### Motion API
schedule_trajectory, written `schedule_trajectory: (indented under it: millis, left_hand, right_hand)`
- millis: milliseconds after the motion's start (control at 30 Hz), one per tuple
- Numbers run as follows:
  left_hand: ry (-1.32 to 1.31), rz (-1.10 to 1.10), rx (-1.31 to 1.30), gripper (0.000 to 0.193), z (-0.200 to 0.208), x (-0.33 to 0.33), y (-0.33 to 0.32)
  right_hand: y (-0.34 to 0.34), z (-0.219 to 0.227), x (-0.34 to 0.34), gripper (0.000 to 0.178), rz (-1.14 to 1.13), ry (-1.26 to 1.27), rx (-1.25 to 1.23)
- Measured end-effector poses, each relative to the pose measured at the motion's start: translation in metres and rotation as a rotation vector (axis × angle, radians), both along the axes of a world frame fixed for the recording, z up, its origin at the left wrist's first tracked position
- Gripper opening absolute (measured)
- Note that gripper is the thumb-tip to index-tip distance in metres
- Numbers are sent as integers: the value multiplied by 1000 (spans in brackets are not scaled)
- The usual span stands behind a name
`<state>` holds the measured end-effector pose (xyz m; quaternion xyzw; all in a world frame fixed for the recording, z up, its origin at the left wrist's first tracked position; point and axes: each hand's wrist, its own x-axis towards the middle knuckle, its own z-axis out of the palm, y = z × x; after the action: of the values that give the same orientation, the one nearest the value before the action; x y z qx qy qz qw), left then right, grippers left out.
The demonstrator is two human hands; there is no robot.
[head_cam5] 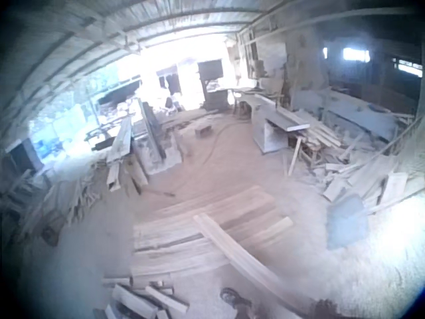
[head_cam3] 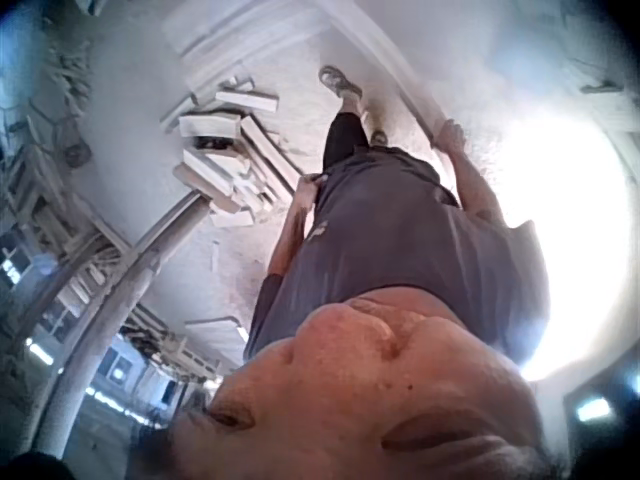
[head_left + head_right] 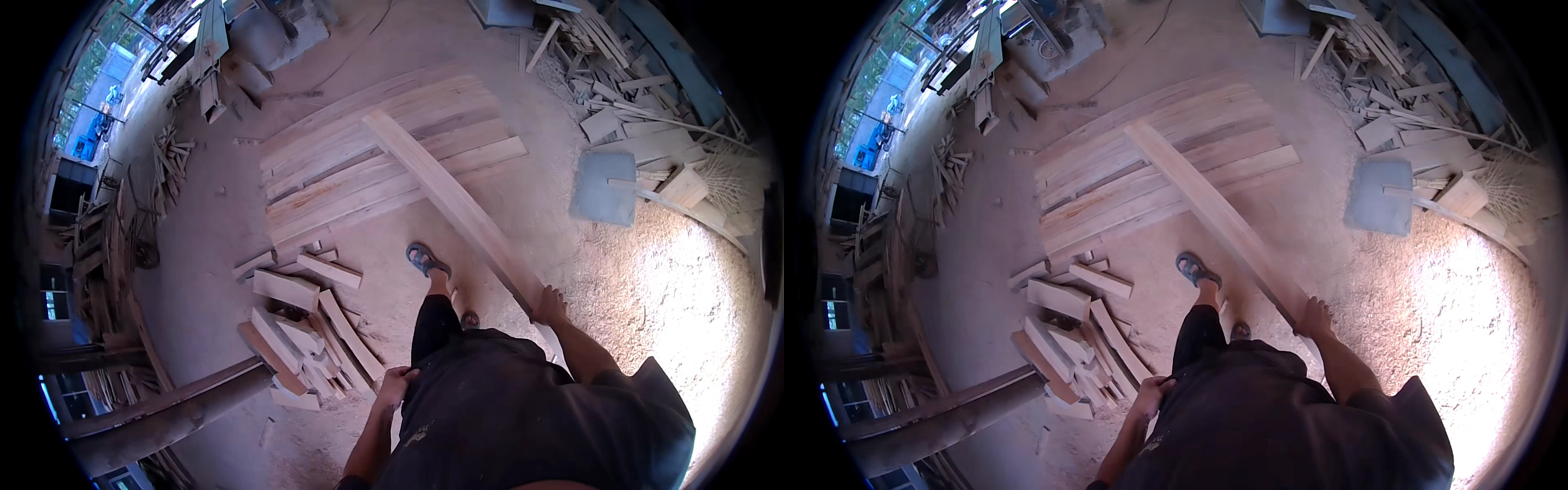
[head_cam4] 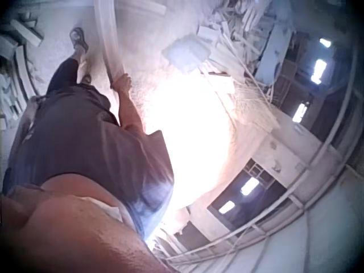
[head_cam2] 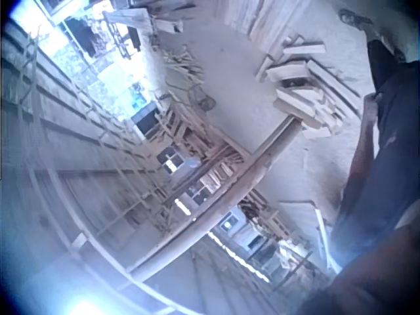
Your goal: The person arranges wooden planks on the ground, walks to a machine and picks up a curved wooden piece, then returns to measure the planks with a tape measure and mark one with a pencil.
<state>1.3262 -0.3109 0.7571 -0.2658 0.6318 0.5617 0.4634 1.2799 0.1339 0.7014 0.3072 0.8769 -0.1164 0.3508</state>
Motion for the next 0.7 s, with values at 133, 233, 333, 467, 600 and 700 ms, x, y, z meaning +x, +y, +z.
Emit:
schedule_trajectory:
  millis: [133, 233, 333, 467, 600, 700]
  left_hand:
    - [58, -94, 234, 18, 23, -116, 16]
    - [82, -276, 303, 18, 29, -188, 8]
    - [-48, -252, 326, 17, 58, -248, 2]
    - [-252, -11, 326, 20, 62, -266, -9]
    - [-266, 92, 283, 20, 48, -280, -14]
    - [-293, 110, 186, 23, 81, -322, 2]
  right_hand:
    - [0, 1, -99, 89, 51, -44, 25]
    - [-6, 22, -176, 75, 148, -95, 12]
    - [27, -19, -214, 71, 190, 0, 81]
    - [35, -24, -302, 74, 274, -62, 70]
    - [35, -32, -393, 69, 374, -115, 105]
    - [22, -41, -453, 71, 412, -142, 64]
